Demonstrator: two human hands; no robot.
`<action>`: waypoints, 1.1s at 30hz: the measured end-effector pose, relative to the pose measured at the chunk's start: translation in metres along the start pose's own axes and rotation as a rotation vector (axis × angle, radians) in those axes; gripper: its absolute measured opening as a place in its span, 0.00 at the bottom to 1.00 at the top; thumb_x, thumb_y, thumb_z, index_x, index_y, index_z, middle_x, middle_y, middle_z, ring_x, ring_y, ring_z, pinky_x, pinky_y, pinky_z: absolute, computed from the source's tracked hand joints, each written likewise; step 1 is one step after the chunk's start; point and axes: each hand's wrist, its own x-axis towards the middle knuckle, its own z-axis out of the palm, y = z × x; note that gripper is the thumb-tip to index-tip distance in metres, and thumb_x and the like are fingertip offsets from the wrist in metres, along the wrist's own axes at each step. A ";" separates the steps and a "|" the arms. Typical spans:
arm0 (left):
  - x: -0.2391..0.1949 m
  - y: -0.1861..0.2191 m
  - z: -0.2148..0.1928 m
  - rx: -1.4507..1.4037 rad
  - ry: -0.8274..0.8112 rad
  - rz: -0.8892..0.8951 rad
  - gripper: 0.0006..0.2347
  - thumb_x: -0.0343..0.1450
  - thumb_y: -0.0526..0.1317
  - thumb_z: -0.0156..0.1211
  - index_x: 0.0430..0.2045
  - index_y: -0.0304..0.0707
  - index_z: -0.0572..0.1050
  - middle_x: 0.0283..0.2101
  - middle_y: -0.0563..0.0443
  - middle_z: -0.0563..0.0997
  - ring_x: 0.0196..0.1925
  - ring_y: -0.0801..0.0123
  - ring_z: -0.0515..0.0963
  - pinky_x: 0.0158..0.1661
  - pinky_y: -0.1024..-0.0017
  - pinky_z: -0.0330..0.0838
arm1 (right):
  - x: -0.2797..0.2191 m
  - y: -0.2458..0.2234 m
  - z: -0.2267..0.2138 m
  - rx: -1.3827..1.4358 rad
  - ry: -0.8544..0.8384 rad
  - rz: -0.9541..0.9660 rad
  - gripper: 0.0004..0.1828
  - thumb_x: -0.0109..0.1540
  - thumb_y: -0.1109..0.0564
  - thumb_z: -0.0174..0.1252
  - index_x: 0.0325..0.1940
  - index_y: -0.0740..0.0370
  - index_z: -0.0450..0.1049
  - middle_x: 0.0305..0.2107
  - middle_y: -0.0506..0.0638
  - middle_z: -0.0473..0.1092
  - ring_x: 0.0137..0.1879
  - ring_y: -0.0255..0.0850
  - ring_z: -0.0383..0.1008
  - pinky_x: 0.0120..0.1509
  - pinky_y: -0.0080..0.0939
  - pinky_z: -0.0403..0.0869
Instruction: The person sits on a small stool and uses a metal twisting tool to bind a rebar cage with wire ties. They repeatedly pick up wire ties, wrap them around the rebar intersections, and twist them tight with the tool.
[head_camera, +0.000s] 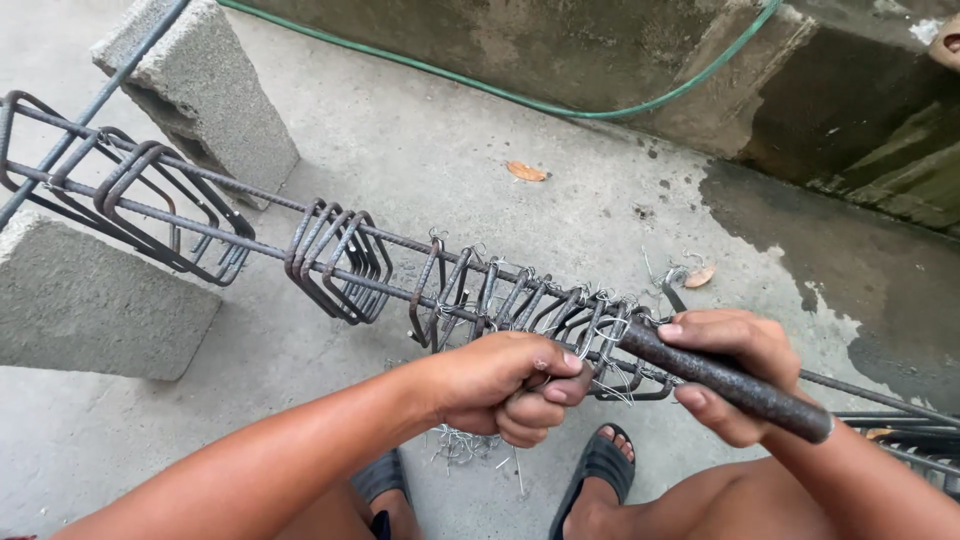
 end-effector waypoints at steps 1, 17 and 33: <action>0.000 -0.001 0.002 -0.001 0.001 0.001 0.12 0.77 0.42 0.38 0.21 0.44 0.60 0.14 0.64 0.49 0.15 0.79 0.40 0.18 0.75 0.35 | 0.007 -0.001 0.005 0.001 0.000 0.000 0.25 0.52 0.49 0.62 0.48 0.66 0.74 0.40 0.56 0.78 0.43 0.42 0.82 0.51 0.37 0.81; -0.015 -0.012 0.019 0.200 0.017 -0.048 0.12 0.76 0.39 0.36 0.20 0.44 0.62 0.15 0.63 0.53 0.16 0.79 0.46 0.18 0.77 0.40 | 0.027 -0.021 0.004 0.174 -0.219 -0.335 0.21 0.61 0.50 0.54 0.54 0.63 0.68 0.16 0.38 0.63 0.18 0.31 0.59 0.25 0.34 0.66; -0.024 -0.012 0.041 0.855 0.323 -0.099 0.17 0.77 0.42 0.39 0.16 0.40 0.67 0.18 0.57 0.69 0.20 0.73 0.64 0.24 0.73 0.60 | 0.013 -0.050 -0.002 0.078 -0.258 0.059 0.22 0.52 0.49 0.56 0.47 0.59 0.75 0.26 0.43 0.80 0.19 0.29 0.72 0.26 0.29 0.76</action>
